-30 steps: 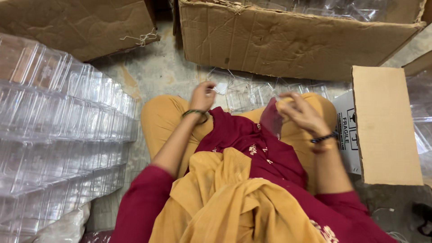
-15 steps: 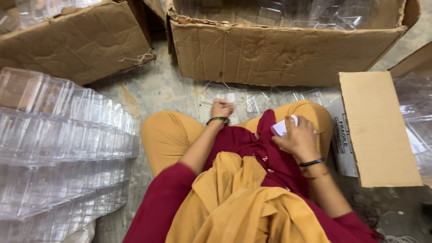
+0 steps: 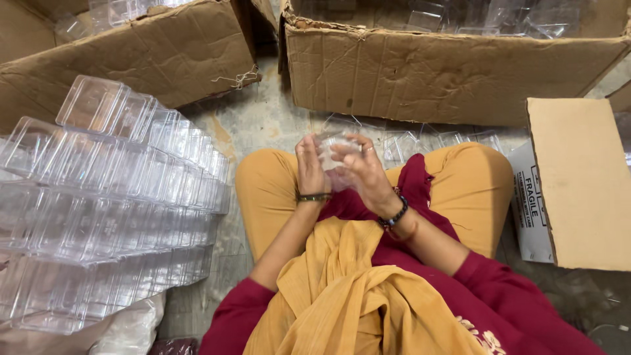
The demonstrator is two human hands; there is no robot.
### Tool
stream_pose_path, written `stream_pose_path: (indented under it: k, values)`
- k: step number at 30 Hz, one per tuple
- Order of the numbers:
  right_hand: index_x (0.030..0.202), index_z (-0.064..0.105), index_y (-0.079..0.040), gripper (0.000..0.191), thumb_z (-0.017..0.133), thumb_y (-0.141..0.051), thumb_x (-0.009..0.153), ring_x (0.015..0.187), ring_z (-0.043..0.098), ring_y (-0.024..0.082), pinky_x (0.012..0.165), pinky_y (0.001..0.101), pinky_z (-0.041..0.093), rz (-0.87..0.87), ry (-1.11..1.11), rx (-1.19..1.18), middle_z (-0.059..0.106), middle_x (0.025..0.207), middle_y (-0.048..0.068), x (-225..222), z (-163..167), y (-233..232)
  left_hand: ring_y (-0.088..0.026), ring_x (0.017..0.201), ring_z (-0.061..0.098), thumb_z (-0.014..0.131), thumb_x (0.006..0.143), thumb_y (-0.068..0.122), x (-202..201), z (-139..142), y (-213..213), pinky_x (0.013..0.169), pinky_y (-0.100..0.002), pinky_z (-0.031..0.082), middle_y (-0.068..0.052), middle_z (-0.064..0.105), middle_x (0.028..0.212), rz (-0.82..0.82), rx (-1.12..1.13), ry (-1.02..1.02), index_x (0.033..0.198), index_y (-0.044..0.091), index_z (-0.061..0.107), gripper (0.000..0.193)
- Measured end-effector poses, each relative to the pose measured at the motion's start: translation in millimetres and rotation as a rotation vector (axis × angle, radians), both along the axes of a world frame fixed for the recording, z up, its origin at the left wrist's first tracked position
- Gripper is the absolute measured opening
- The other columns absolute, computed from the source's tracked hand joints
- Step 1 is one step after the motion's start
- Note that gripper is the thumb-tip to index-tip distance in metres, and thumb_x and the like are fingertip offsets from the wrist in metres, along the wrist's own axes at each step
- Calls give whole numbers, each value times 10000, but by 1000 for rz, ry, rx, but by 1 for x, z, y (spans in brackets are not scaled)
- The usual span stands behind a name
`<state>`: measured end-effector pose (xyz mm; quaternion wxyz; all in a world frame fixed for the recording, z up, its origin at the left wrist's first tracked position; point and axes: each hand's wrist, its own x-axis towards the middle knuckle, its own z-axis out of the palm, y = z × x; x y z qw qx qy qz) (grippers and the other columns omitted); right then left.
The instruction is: The person sits on the floor and assembles clear plastic boxes, pressing lids onto bases one at a time. They take loose boxes and lids from open cardboard cartons, fit each pair together by hand, and stack the finished boxes in a pile beside them.
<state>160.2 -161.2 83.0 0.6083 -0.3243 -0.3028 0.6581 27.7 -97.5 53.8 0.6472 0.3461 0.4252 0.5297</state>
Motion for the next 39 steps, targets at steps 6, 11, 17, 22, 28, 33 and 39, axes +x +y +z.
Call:
stream_pose_path:
  k: [6, 11, 17, 22, 28, 33, 39]
  values:
    - [1478, 457, -82, 636, 776, -180, 937, 1382, 475, 196, 1211, 357, 368, -137, -459, 352, 517, 1456, 90, 2, 7, -32, -202, 1297, 473, 765, 843, 496, -11, 30, -40, 1079, -400, 470, -78, 438, 1412, -271, 246, -216, 1551, 150, 261, 936]
    - [1471, 470, -77, 692, 821, -136, 877, 1396, 472, 199, 1221, 362, 362, -113, -399, 360, 508, 1467, 88, 15, 21, -44, -249, 1382, 427, 875, 832, 325, -17, 52, -54, 1195, -407, 369, -110, 434, 1494, -314, 275, -418, 1570, 97, 310, 957]
    - [1449, 440, -97, 767, 855, -50, 805, 1494, 428, 226, 1304, 392, 304, -61, -437, 447, 472, 1526, 91, 18, 34, -54, -230, 1433, 404, 864, 860, 330, -27, 59, -61, 1303, -410, 328, -91, 419, 1550, -432, 548, -232, 1554, 94, 365, 887]
    - [1433, 435, -103, 792, 878, -38, 780, 1526, 391, 235, 1325, 402, 276, -45, -384, 507, 443, 1545, 91, 24, 23, -58, -243, 1487, 387, 871, 867, 326, -29, 49, -65, 1226, -433, 409, -83, 348, 1564, -527, 545, -187, 1483, 109, 343, 840]
    - [1390, 494, -88, 615, 868, -154, 907, 1531, 449, 277, 1336, 425, 341, -87, -440, 369, 482, 1560, 159, 14, 11, -61, -237, 1409, 468, 803, 927, 324, -18, 25, -75, 1216, -436, 410, -107, 458, 1490, -468, 344, -364, 1506, 111, 316, 786]
    - [1387, 488, -80, 778, 916, -211, 751, 1534, 326, 338, 1228, 451, 325, 125, -929, 594, 301, 1647, 214, 39, 32, -50, -251, 1250, 582, 691, 1018, 330, -37, 15, -59, 1082, -470, 472, -123, 610, 1322, -475, -145, -593, 1482, 80, 384, 610]
    - [1371, 543, -83, 760, 940, -174, 729, 1470, 480, 264, 1246, 418, 391, 188, -827, 730, 496, 1544, 137, 51, 36, -35, -302, 1344, 516, 614, 1095, 429, -38, 20, -66, 1124, -485, 434, -166, 550, 1412, -565, -189, -601, 1524, 55, 331, 636]
